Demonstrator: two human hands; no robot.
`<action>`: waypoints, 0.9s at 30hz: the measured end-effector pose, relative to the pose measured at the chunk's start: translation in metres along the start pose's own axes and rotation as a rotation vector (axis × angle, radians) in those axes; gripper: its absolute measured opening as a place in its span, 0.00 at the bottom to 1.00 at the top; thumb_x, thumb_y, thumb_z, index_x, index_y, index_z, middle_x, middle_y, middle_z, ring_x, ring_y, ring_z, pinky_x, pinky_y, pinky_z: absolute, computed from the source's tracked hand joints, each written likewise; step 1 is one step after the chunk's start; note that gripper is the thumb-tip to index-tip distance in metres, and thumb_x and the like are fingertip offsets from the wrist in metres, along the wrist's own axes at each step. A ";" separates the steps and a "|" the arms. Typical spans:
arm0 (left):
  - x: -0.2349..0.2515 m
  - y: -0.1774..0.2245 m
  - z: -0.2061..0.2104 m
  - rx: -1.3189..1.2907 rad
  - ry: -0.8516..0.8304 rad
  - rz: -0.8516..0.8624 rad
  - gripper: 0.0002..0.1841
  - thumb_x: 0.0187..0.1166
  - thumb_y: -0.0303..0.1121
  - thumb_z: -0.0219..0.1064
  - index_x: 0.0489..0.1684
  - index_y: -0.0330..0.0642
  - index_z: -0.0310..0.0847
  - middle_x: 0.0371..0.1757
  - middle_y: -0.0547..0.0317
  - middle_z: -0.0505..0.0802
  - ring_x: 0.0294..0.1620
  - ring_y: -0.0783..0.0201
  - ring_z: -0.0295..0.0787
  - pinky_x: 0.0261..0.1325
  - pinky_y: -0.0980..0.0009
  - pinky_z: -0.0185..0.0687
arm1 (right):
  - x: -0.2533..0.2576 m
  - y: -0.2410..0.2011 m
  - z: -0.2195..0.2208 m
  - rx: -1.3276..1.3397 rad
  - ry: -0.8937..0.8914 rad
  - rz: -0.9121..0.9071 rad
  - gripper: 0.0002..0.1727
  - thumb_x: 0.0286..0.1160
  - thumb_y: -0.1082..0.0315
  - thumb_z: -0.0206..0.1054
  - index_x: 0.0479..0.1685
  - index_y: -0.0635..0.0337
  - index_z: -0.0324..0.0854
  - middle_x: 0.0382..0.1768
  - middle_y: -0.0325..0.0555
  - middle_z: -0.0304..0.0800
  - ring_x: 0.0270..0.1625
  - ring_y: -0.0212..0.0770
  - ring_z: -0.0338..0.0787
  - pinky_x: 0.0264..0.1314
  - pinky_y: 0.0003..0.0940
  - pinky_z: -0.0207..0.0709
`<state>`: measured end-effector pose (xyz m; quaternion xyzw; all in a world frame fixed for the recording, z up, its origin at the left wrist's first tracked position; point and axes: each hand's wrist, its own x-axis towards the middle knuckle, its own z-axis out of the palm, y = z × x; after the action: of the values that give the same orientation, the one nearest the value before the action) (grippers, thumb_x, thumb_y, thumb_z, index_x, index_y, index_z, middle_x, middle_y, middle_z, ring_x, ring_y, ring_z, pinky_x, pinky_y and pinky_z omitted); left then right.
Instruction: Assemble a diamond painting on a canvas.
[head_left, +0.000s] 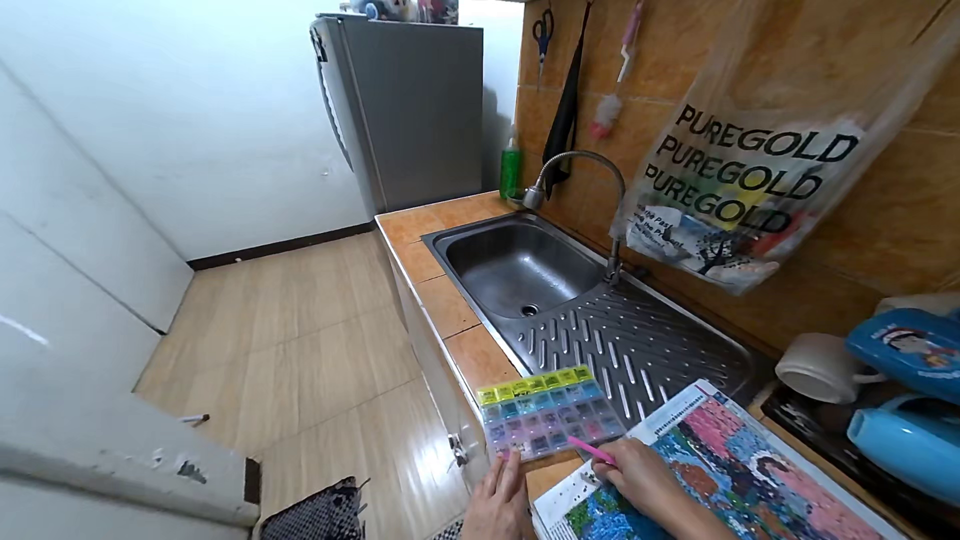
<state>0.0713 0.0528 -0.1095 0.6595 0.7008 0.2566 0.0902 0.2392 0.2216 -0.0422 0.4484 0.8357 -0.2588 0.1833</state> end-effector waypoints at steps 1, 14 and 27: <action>0.000 0.000 0.000 0.002 0.001 -0.002 0.19 0.67 0.15 0.68 0.58 0.31 0.91 0.78 0.37 0.83 0.78 0.34 0.79 0.68 0.43 0.81 | 0.001 0.001 0.000 0.007 0.002 0.005 0.17 0.88 0.65 0.58 0.59 0.67 0.88 0.58 0.65 0.90 0.68 0.63 0.85 0.72 0.59 0.71; -0.001 -0.003 0.007 -0.002 0.063 0.009 0.19 0.63 0.13 0.70 0.54 0.31 0.92 0.76 0.39 0.85 0.76 0.35 0.81 0.66 0.43 0.83 | 0.009 0.014 0.005 0.102 0.038 -0.024 0.15 0.85 0.67 0.61 0.53 0.70 0.88 0.52 0.66 0.90 0.61 0.62 0.88 0.68 0.58 0.74; -0.001 -0.003 0.006 0.007 0.063 0.017 0.19 0.63 0.14 0.70 0.55 0.32 0.92 0.75 0.39 0.85 0.76 0.35 0.82 0.66 0.43 0.83 | 0.015 0.019 0.008 0.186 0.066 -0.030 0.15 0.82 0.63 0.66 0.52 0.69 0.88 0.46 0.63 0.91 0.52 0.59 0.89 0.61 0.57 0.76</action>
<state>0.0714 0.0537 -0.1161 0.6573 0.6986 0.2754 0.0635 0.2476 0.2351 -0.0615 0.4593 0.8202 -0.3230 0.1093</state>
